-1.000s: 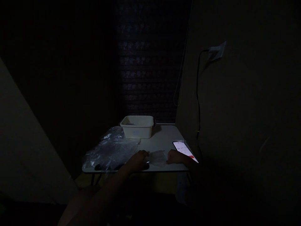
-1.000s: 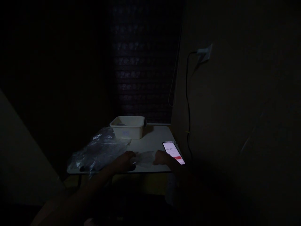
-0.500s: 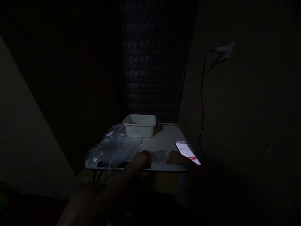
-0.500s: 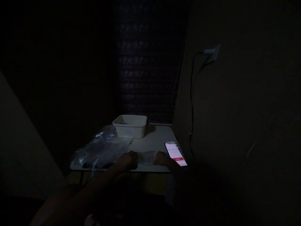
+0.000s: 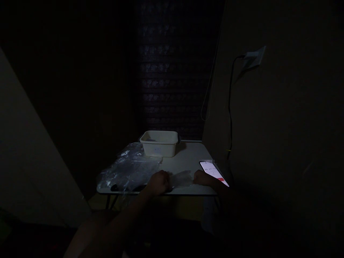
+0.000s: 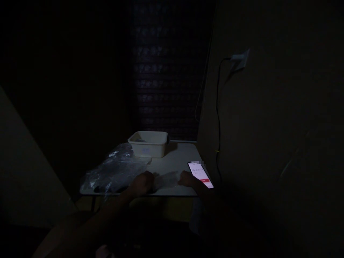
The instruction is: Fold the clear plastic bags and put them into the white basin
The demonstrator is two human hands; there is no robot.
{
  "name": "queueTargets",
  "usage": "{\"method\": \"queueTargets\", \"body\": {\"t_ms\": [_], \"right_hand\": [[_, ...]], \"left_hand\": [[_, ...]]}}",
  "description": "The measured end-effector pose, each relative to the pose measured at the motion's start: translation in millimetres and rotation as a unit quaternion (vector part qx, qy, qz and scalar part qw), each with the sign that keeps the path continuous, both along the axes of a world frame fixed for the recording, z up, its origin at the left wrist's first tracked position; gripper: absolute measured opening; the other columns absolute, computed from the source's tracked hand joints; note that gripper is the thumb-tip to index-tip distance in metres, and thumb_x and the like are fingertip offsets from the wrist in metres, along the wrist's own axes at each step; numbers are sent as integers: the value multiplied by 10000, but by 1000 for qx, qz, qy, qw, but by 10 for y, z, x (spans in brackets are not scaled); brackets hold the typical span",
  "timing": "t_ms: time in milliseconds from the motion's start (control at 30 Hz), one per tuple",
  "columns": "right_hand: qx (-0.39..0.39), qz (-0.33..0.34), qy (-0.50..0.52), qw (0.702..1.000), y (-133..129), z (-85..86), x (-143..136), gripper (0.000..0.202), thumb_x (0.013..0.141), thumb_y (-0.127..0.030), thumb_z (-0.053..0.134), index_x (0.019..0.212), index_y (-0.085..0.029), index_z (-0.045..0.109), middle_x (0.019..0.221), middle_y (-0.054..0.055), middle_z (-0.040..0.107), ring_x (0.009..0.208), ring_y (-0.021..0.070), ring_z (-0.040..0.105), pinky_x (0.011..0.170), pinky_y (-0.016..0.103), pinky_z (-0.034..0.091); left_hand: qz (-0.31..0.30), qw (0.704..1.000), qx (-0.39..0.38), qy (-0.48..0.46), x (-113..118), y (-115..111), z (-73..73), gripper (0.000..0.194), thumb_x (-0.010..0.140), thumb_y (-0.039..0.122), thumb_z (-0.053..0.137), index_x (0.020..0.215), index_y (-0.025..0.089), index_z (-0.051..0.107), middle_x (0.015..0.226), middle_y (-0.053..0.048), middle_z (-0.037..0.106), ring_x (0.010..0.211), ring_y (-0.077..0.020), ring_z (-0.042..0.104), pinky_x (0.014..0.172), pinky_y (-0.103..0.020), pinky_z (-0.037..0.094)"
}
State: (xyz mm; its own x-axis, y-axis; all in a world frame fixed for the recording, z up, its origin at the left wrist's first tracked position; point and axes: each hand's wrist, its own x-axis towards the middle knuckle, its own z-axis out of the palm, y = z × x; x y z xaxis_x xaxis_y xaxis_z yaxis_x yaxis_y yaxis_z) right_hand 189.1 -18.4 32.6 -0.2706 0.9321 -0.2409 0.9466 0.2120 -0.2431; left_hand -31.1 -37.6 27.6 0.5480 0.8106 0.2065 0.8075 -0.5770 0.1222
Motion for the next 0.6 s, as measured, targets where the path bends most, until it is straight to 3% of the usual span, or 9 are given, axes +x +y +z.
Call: {"method": "queueTargets", "body": {"t_ms": [100, 200, 367, 600], "right_hand": [[-2, 2, -2, 1000, -18, 26, -12, 238, 609, -246, 464, 738, -70, 558, 674, 74, 556, 559, 101, 468, 414, 161, 270], [-9, 8, -8, 1000, -18, 35, -28, 216, 621, -234, 446, 669, -65, 571, 630, 76, 556, 537, 106, 465, 405, 169, 264], [-8, 10, -8, 1000, -12, 37, -18, 218, 630, -227, 448, 710, -62, 567, 663, 79, 559, 556, 107, 466, 417, 169, 270], [-3, 0, -4, 1000, -73, 117, -23, 218, 636, -219, 458, 750, -61, 556, 713, 92, 562, 585, 112, 470, 450, 175, 294]], "left_hand": [[62, 997, 0, -41, 22, 44, -38, 247, 723, 223, 267, 714, 156, 505, 750, -38, 531, 754, -135, 466, 676, -234, 343], [99, 993, 0, -63, 92, 36, -115, 317, 759, 271, 210, 881, 137, 471, 872, -62, 527, 824, -137, 453, 720, -242, 330], [87, 995, 1, 40, 169, -66, -228, 425, 740, 302, 259, 1121, 116, 276, 1172, -108, 314, 1064, -203, 249, 830, -374, 218], [72, 990, -15, 119, 70, -90, -297, 493, 758, 357, 147, 1163, 84, 206, 1226, -133, 193, 1115, -227, 125, 832, -454, 156]]}}
